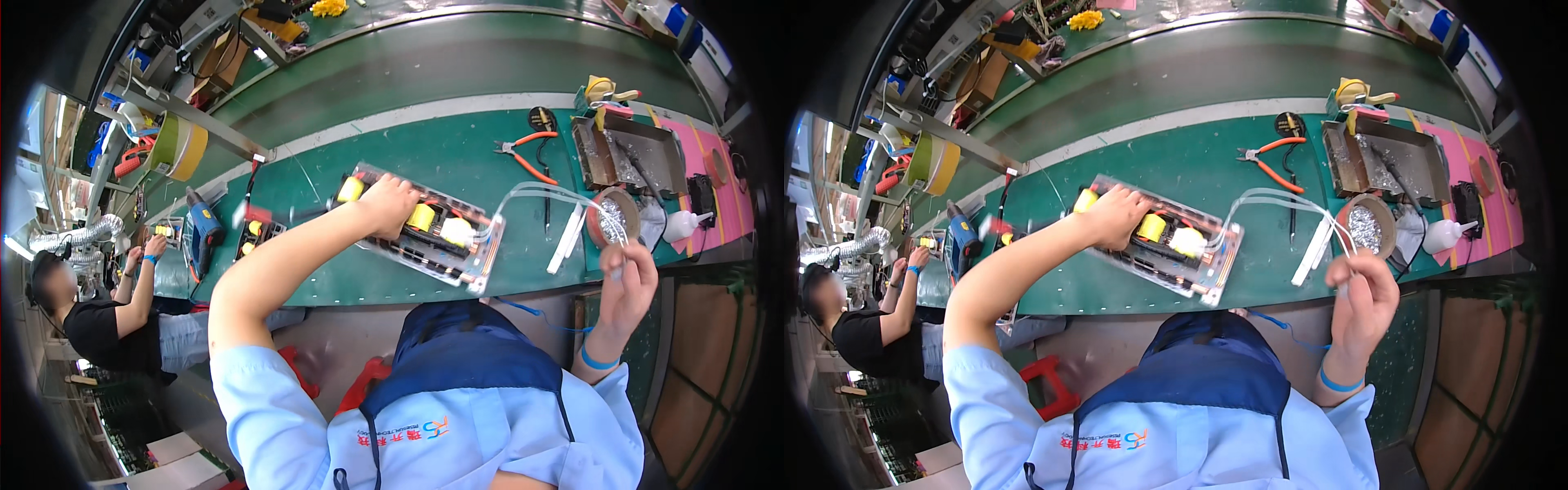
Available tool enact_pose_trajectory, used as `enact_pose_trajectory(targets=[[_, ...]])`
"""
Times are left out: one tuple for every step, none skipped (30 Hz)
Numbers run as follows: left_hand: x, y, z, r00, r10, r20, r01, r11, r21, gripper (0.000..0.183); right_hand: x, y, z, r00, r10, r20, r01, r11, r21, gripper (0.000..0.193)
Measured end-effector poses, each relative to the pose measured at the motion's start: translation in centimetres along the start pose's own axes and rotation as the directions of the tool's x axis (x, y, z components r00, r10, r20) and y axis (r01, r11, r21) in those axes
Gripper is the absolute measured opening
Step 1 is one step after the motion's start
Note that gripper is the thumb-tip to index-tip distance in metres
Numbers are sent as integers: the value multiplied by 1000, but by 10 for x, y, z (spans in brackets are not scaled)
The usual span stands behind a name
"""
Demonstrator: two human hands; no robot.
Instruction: The person uses a soldering iron to apply solder to a green circuit board on a workbench. They flip the board to inspect the connections and then place it into a teal storage rack. The person retrieves another board, connects wires to it, and continues the soldering process.
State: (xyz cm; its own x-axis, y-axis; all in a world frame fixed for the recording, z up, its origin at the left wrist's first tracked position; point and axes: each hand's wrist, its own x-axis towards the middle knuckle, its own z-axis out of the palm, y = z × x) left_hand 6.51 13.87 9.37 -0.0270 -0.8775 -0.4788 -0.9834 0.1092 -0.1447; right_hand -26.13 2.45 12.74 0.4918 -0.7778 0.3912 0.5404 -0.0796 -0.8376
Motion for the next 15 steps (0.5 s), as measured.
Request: enact_pose_trajectory(targets=[[-1, -1, 3, 998, -58, 8, 59, 990, -131, 54, 6, 1, 2, 1000, 3, 7, -3, 1000, 6, 25], [-4, 0, -1, 989, -97, 110, 120, 966, -228, 56, 10, 1, 4, 999, 28, 41, -30, 997, 70, 29], [-8, 4, -10, 970, -118, 213, 184, 927, -326, 58, 17, 3, 6, 997, 33, 72, -39, 996, 86, 30], [-8, 5, -8, 950, -126, 285, 239, 881, -408, 57, 22, 6, 8, 995, 50, 90, -57, 996, 73, 30], [-8, 5, -5, 926, -126, 356, 297, 825, -480, 57, 27, 9, 10, 992, 68, 107, -75, 995, 60, 30], [-9, 7, 1, 918, -106, 382, 321, 765, -558, 55, 32, 14, 11, 988, 72, 140, -79, 996, 47, 30], [-6, 8, 14, 901, -55, 431, 355, 664, -658, 52, 35, 18, 13, 982, 78, 172, -85, 996, 33, 29], [-3, 10, 22, 907, -31, 419, 341, 635, -693, 51, 39, 22, 13, 975, 110, 194, -114, 993, 11, 25], [2, 13, 27, 913, 0, 408, 324, 607, -726, 50, 42, 28, 13, 968, 174, 183, -171, 985, -33, 22], [3, 17, 29, 910, 25, 414, 331, 558, -761, 50, 44, 37, 12, 955, 224, 197, -206, 973, -105, 21], [6, 19, 33, 917, 36, 396, 312, 552, -773, 49, 47, 46, 10, 940, 273, 205, -239, 955, -177, 19], [7, 18, 39, 922, 44, 384, 301, 540, -786, 49, 52, 57, 11, 913, 323, 250, -257, 930, -262, 18], [8, 19, 42, 927, 55, 371, 287, 533, -796, 49, 58, 67, 10, 884, 371, 284, -267, 900, -346, 17], [8, 17, 40, 927, 89, 366, 271, 517, -812, 49, 62, 78, 8, 852, 420, 312, -270, 863, -427, 16], [10, 14, 50, 929, 89, 359, 274, 488, -829, 50, 65, 92, 9, 836, 416, 358, -222, 853, -472, 16]])
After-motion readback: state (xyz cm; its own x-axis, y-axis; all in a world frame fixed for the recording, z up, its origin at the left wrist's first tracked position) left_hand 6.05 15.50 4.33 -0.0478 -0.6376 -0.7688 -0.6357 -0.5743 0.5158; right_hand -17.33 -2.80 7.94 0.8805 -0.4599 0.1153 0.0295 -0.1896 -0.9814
